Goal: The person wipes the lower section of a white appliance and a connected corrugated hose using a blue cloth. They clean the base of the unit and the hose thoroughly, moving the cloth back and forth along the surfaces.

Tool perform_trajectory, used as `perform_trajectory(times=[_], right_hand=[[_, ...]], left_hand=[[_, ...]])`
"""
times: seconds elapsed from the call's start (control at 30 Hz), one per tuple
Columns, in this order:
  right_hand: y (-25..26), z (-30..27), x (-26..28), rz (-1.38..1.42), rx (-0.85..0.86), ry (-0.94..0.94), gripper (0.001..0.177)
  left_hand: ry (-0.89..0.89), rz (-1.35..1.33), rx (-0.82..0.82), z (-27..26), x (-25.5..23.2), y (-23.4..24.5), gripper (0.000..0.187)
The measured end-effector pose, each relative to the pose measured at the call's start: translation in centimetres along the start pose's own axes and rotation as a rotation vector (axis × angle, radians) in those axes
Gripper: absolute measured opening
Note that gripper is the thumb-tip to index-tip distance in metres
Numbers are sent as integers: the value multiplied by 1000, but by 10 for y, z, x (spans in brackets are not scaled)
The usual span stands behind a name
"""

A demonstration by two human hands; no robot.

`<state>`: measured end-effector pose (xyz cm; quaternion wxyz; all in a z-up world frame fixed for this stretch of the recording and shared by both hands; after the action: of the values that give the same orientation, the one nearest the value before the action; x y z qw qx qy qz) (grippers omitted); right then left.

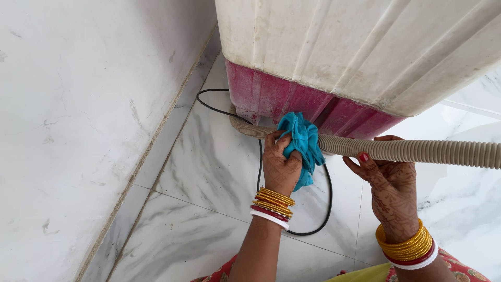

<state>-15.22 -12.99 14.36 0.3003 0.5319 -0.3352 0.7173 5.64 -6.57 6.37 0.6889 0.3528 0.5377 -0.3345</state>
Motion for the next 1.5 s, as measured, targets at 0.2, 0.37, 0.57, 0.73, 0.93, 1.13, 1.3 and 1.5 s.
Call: perform_trajectory(times=[0.2,0.37,0.57,0.73,0.93,1.13,1.3,1.5], right_hand=[[-3,-3,-4,33,51,-42,36],[-10,-1,-10,-10,139,-98,43],[-20,-1,-20,-32,223,-82,46],[-14,1,-19,-21,195,-70,44],[-15,-1,-17,-38,184,-98,43],[-17,-3,-23,-120,167,-118,43],[-22,0,-16,-30,224,-48,43],[-24,0,-14,-47,207,-61,42]], left_hand=[[236,199,-114,-1,55,30,54],[280,309,-211,1,113,76,56],[204,522,119,12,75,30,46],[125,480,419,13,-6,-8,46],[98,573,449,15,-12,-5,48],[305,823,195,13,53,44,51],[387,668,144,10,74,50,49],[146,539,454,14,18,1,43]])
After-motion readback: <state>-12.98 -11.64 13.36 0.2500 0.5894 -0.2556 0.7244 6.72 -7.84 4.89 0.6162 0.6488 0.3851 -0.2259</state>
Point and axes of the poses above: each hand's wrist, its own z-axis towards the middle knuckle, its own y-axis out of the back of the hand, x = y × z, the point moved 10 cm from there along z, towards the middle knuckle, and after that the axes turned 12 degrees about x, right-handed, at the moved point
